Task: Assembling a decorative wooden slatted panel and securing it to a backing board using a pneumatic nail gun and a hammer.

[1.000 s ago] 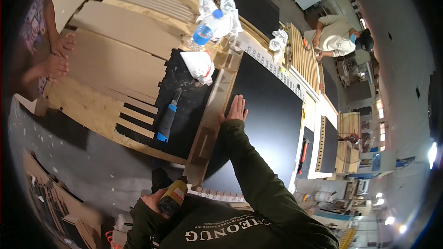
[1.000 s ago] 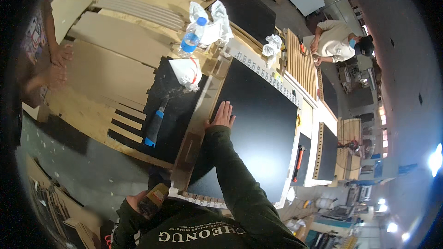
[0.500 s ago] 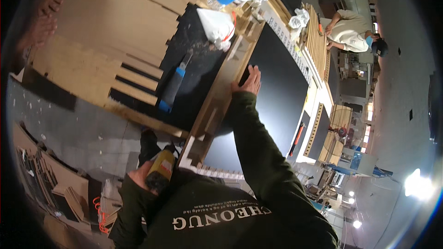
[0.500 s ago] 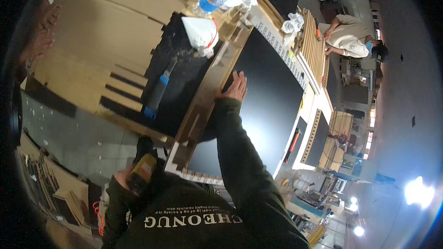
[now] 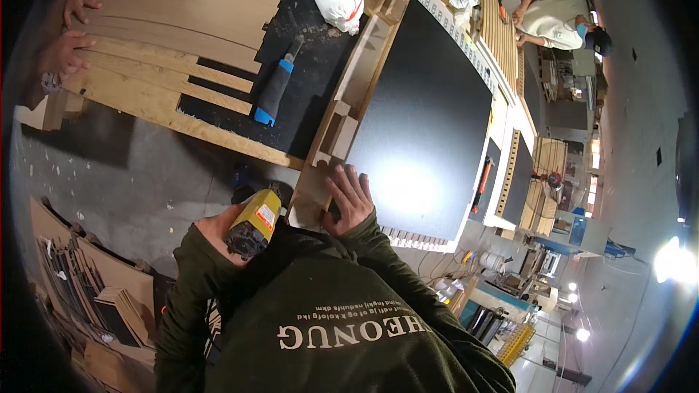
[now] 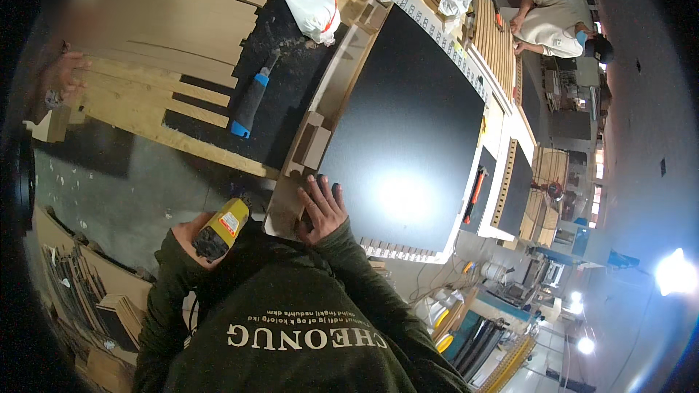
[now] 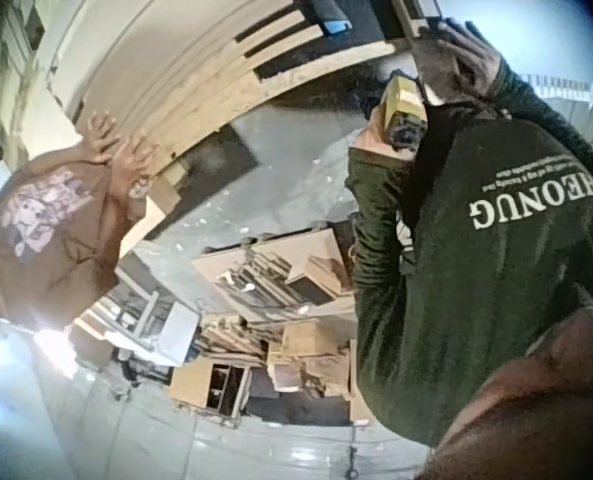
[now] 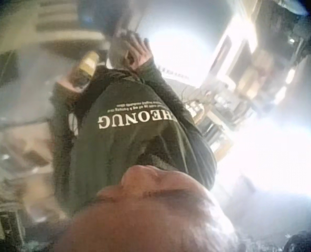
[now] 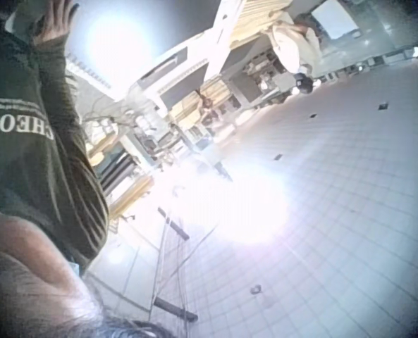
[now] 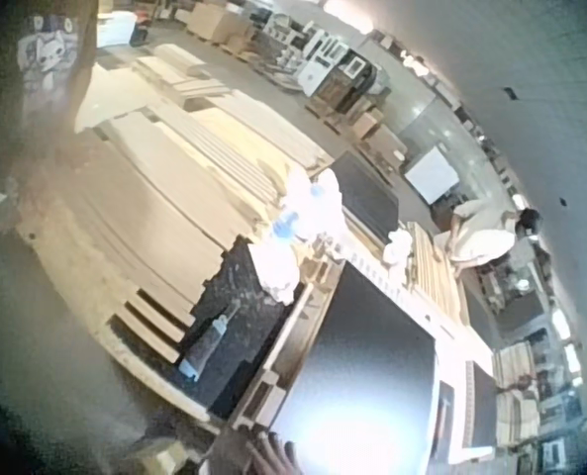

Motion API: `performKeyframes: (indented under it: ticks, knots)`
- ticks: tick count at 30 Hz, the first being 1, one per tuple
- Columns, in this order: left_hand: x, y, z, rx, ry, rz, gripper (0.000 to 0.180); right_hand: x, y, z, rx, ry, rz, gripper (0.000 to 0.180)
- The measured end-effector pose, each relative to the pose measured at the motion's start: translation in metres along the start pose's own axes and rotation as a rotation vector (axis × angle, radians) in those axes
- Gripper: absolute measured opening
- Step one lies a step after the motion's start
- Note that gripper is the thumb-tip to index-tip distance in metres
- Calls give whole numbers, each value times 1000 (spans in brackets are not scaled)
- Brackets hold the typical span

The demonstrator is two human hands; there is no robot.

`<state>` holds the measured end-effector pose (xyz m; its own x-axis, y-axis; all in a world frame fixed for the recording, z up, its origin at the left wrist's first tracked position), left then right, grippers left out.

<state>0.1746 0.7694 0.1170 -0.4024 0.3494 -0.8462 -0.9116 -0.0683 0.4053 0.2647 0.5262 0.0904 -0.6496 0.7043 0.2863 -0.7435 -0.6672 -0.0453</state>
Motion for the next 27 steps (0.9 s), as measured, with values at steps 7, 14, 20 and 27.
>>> performKeyframes:
  ticks: [7, 14, 20, 27]
  knots:
    - [-2, 7, -2, -3, 35, 32, 48, 10, -6, 7, -88, -6, 30, 70]
    - [0, 16, -8, -4, -22, -26, 47, 6, -6, 3, -132, 45, 31, 61]
    - [7, 27, -8, -109, -53, -40, 46, 6, -7, 4, -139, 26, 75, 45]
    - [9, 41, -9, -121, -16, -2, 47, 3, -22, 5, 44, -16, 389, 29]
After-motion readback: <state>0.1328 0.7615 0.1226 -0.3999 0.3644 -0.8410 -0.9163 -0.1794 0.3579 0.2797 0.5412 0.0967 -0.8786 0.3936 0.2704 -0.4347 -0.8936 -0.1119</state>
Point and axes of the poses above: each hand's wrist, its own y-axis away from the middle knuckle, its own z-axis out of the back of the hand, x = y × z, the point moved 6 cm from there along -y, towards the middle knuckle, and after that the axes turned 5 degrees about -x, right-handed, at the moved point
